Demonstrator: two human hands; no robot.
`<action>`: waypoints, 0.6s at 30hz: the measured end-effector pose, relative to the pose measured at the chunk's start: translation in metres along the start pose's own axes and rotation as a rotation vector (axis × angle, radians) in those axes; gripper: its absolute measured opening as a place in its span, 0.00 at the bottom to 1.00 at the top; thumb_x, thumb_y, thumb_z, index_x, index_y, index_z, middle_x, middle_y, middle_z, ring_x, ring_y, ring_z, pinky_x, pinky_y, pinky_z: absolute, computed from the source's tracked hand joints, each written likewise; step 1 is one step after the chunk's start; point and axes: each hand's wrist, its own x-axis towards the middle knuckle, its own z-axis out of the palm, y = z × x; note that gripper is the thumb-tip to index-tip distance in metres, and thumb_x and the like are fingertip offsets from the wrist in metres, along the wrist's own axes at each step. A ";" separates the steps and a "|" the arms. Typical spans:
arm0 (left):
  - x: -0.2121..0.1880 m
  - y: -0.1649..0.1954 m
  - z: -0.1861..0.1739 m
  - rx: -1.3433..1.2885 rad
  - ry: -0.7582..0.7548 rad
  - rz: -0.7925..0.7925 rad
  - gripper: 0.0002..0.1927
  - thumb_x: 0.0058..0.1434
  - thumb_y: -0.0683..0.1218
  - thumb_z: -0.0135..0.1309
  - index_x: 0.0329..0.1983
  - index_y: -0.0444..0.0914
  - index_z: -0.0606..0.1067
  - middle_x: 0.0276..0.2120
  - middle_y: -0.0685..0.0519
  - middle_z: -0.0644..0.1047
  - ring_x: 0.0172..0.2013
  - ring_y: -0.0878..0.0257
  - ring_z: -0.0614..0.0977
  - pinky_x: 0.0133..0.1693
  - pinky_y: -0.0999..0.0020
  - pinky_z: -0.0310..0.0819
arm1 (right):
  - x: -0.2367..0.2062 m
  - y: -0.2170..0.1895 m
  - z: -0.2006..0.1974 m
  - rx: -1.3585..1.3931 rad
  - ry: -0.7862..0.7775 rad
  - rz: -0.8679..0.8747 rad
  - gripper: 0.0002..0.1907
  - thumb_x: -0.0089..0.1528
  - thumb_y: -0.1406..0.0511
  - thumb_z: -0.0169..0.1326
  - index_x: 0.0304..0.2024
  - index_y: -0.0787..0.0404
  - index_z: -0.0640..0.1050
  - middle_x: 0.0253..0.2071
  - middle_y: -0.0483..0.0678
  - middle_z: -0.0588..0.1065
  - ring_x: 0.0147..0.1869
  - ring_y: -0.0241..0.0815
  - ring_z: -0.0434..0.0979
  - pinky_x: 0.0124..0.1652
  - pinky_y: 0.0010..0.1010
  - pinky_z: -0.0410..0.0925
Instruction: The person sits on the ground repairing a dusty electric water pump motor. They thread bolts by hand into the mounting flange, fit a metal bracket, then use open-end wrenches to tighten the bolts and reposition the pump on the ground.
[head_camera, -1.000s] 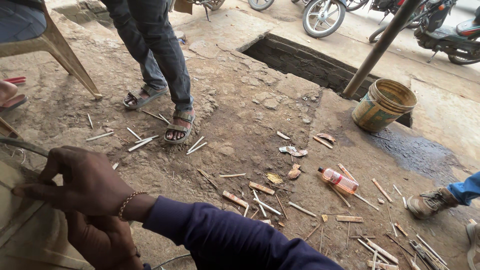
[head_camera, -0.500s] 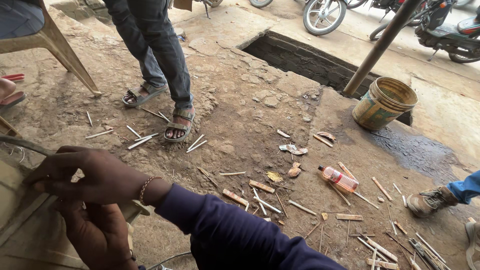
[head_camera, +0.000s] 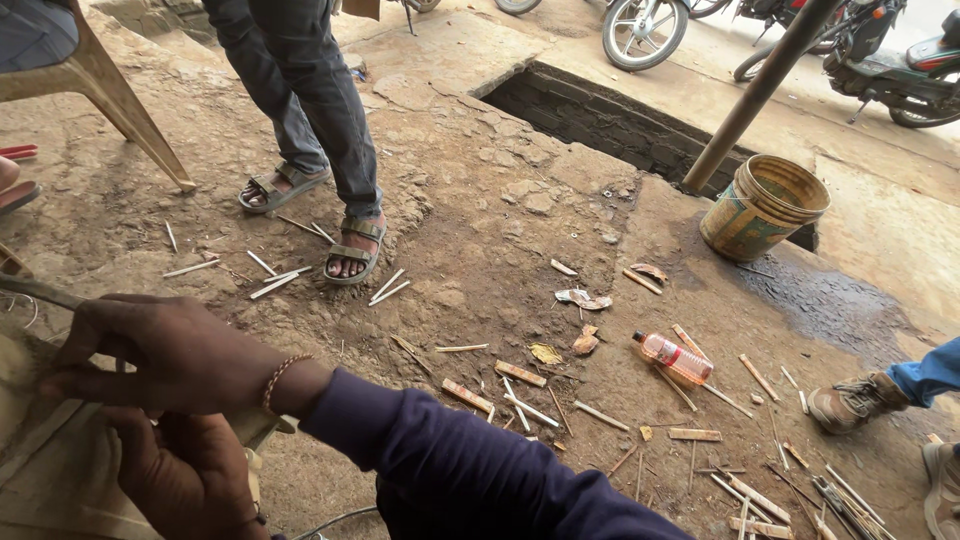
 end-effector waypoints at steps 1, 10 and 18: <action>-0.001 -0.002 0.001 0.066 0.013 0.049 0.28 0.78 0.46 0.59 0.75 0.37 0.64 0.68 0.54 0.69 0.69 0.68 0.68 0.75 0.75 0.62 | -0.001 -0.001 0.002 0.005 0.016 0.000 0.16 0.64 0.49 0.58 0.39 0.51 0.76 0.36 0.38 0.77 0.38 0.33 0.80 0.39 0.26 0.74; -0.006 -0.012 0.026 -0.282 0.053 -0.018 0.26 0.77 0.43 0.51 0.76 0.33 0.62 0.69 0.50 0.69 0.68 0.66 0.71 0.73 0.76 0.64 | -0.012 -0.021 0.010 -0.062 0.115 0.041 0.15 0.67 0.50 0.57 0.43 0.51 0.77 0.37 0.40 0.75 0.38 0.33 0.78 0.38 0.24 0.73; -0.002 -0.002 0.024 0.099 -0.125 0.007 0.30 0.77 0.53 0.56 0.78 0.38 0.65 0.71 0.57 0.69 0.69 0.70 0.68 0.76 0.75 0.60 | -0.006 -0.002 -0.008 0.094 0.015 -0.129 0.12 0.72 0.51 0.57 0.53 0.44 0.77 0.45 0.39 0.77 0.46 0.34 0.83 0.49 0.25 0.77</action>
